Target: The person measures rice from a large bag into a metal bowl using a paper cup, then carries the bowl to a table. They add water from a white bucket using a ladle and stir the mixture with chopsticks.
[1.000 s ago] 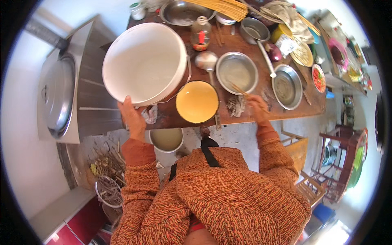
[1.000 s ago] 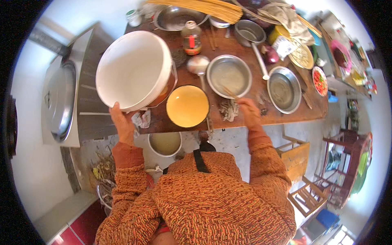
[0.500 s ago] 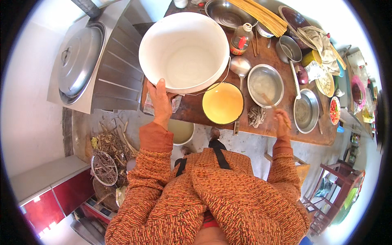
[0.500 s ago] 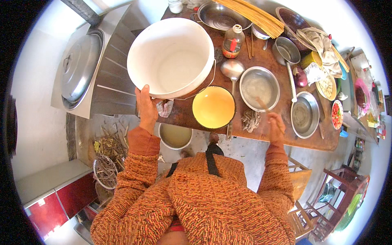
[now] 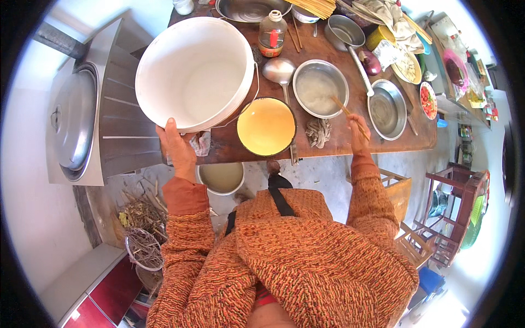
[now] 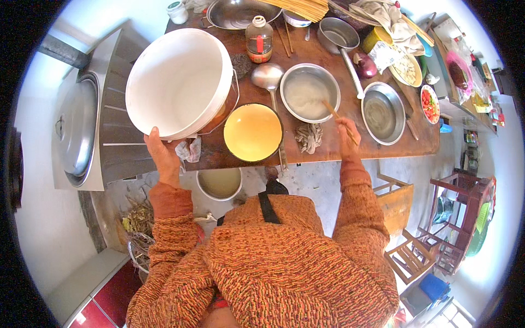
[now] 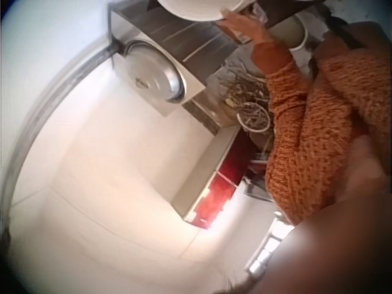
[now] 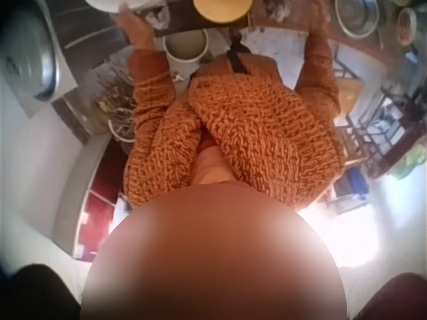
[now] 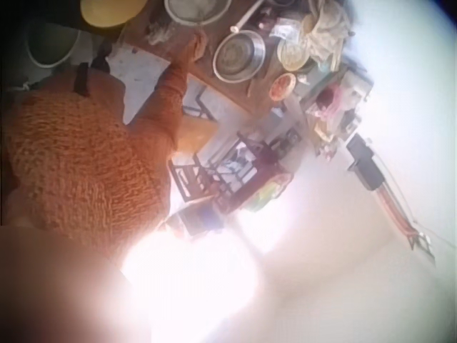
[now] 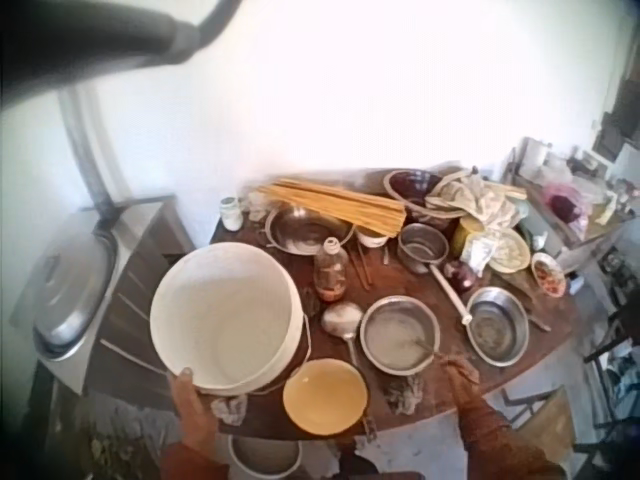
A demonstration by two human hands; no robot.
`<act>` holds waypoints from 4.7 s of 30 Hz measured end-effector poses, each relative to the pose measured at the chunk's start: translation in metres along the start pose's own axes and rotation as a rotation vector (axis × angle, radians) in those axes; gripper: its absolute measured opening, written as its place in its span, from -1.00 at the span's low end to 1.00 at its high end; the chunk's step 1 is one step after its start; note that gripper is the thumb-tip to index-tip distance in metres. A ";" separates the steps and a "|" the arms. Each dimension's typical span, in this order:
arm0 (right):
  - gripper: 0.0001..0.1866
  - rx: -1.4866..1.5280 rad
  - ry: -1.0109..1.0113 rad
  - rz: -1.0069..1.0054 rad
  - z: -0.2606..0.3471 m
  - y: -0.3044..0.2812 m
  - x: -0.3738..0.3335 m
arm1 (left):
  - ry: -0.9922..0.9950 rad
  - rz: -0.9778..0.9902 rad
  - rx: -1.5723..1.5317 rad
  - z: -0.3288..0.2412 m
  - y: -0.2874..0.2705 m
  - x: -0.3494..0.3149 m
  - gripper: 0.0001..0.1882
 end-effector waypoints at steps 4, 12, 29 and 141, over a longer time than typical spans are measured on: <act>-0.84 -0.176 -0.326 -0.015 0.002 0.041 -0.001 | 0.012 0.036 0.002 0.000 0.005 0.001 -0.36; -0.84 -0.182 -0.220 0.036 0.006 0.004 -0.020 | -0.014 0.040 -0.028 -0.001 0.001 0.000 -0.28; -0.83 -0.288 -0.411 -0.042 0.017 0.035 -0.004 | -0.041 0.041 -0.054 0.000 0.006 0.000 -0.30; -0.67 0.471 1.032 -0.318 -0.194 -0.123 -0.140 | 0.056 -0.130 -0.054 0.009 0.001 0.012 -0.47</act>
Point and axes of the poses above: each hand's wrist, its own x-axis towards the middle knuckle, its own y-axis out of the palm, z = x × y, the point moved 3 cm from there along x, towards the middle knuckle, and after that the axes turned 11 degrees about y, right-handed, at the moved point
